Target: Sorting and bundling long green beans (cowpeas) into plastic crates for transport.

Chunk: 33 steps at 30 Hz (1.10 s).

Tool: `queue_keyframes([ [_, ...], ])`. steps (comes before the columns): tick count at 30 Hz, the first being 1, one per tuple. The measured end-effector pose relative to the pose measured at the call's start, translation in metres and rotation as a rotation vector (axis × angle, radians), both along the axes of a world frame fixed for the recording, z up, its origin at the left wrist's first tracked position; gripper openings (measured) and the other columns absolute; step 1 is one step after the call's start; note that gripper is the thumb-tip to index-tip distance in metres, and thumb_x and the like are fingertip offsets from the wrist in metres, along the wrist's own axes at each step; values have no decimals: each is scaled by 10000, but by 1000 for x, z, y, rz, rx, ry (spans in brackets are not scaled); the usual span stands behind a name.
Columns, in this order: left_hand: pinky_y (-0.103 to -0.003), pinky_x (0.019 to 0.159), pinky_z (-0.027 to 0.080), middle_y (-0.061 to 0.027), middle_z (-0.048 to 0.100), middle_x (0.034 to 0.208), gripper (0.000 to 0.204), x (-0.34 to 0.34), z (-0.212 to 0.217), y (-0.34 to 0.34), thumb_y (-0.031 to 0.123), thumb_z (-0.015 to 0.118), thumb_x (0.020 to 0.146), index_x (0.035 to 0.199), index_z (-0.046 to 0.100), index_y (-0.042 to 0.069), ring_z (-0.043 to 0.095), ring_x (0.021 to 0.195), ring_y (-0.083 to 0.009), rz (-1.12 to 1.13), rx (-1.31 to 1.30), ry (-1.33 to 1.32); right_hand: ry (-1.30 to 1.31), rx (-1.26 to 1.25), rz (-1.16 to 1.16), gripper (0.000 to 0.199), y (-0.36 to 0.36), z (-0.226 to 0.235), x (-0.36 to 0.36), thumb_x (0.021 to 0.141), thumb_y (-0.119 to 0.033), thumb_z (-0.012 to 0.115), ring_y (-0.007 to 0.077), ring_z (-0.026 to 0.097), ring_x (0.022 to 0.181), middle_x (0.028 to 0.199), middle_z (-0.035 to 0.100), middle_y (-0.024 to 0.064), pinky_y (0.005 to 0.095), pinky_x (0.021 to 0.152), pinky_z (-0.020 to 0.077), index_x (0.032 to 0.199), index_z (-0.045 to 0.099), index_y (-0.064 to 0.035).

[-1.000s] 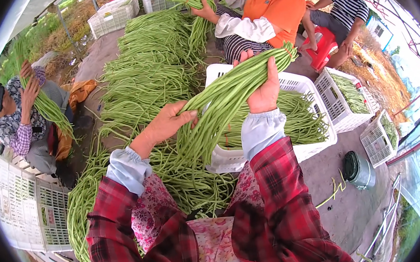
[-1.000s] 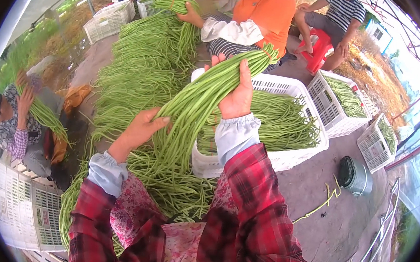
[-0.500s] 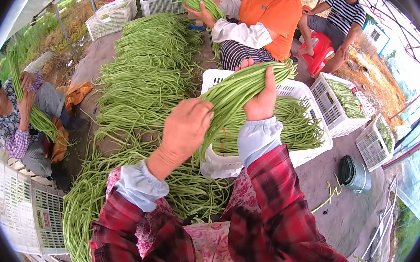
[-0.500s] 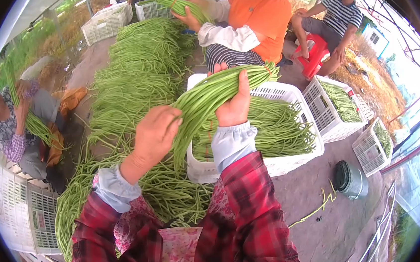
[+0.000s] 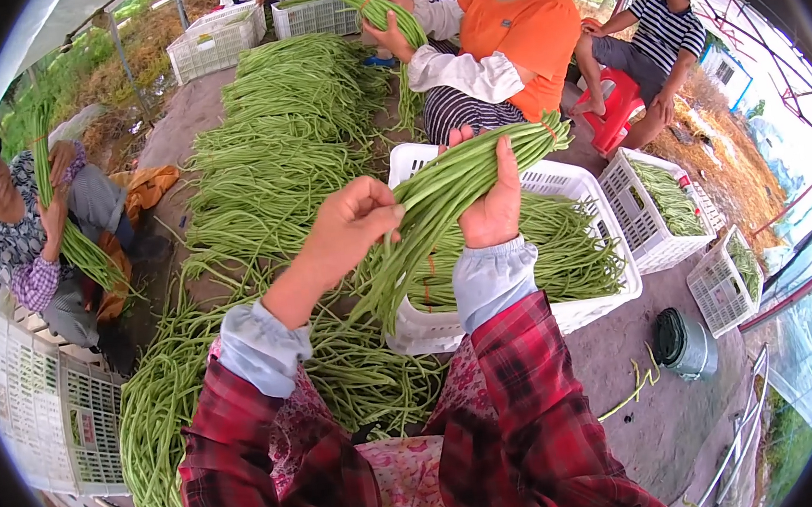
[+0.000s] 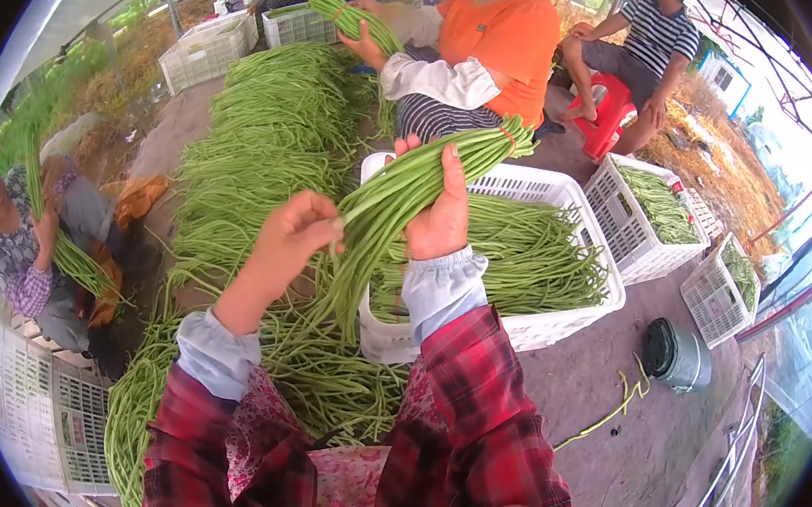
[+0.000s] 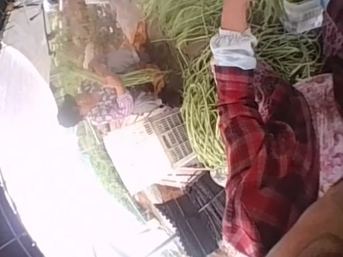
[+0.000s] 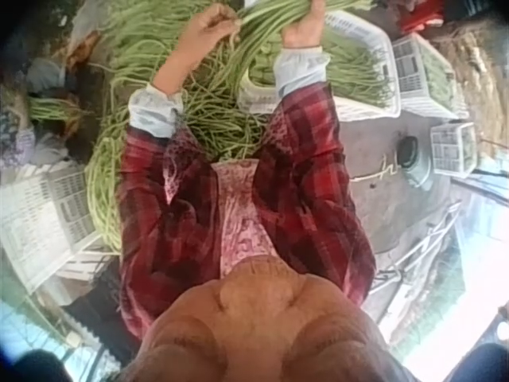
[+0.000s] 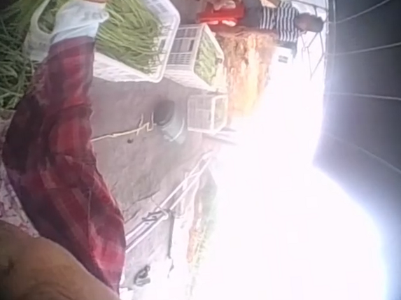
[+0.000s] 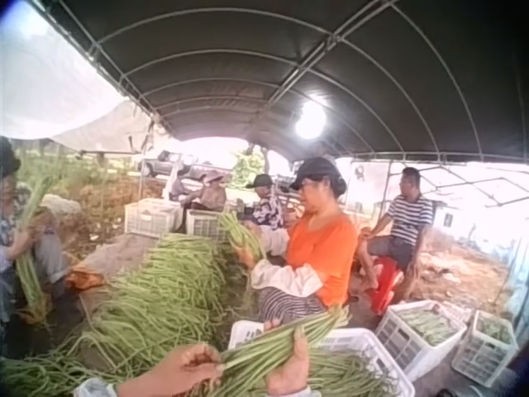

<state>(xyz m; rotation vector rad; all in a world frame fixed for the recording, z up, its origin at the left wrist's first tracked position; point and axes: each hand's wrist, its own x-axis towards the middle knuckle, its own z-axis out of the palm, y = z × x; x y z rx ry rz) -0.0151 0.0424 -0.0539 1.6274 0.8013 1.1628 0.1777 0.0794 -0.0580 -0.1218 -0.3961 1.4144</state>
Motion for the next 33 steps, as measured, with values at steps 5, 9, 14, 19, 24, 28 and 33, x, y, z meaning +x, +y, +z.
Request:
queue_keyframes([
  [5,-181,448,344,0,561,725,224,-33,23,-5,223,564,913,1014,607,27,446,495,-55,-263,-423,-54,9,10,-22,295,3,-1,6,895,-327,595,254,577,1036,1068,613,107,452,950,442,1016,566,-60],
  [9,-199,439,342,-20,553,662,278,-40,16,-14,252,530,936,1008,630,3,440,465,-74,-287,-402,54,52,-7,-40,299,5,0,12,906,-336,575,253,577,1039,1068,612,109,455,965,428,1021,555,-60],
  [14,-225,464,365,-19,522,587,254,-37,-3,-22,213,523,946,1013,633,-6,456,480,-91,-272,-383,21,65,29,0,305,5,-1,14,924,-333,543,262,574,1043,1083,603,115,466,973,416,1051,530,-56],
  [19,-219,446,368,-15,525,589,241,-38,-9,-23,198,540,945,985,623,-25,472,487,-86,-264,-292,-10,67,72,4,316,5,-2,16,927,-339,537,275,569,1056,1094,598,120,466,989,408,1047,531,-46],
  [24,-231,483,404,2,534,591,193,-33,-13,-40,193,568,930,942,637,14,488,494,-76,-190,-343,188,97,83,9,334,6,-2,19,937,-344,517,281,565,1068,1105,596,126,461,1001,400,1083,522,-43],
  [28,-312,573,472,-66,597,656,228,-30,-7,-35,238,628,870,940,633,22,563,575,-207,-39,263,590,112,161,80,358,4,0,17,945,-358,501,284,547,1111,1141,586,134,462,1016,390,1130,507,-52],
  [33,-325,736,481,-116,650,883,347,-9,4,-1,291,618,871,1041,608,-11,615,797,-233,432,621,327,110,183,218,434,-4,4,2,963,-360,451,316,450,1228,1306,477,189,477,1088,314,1274,438,-58],
])
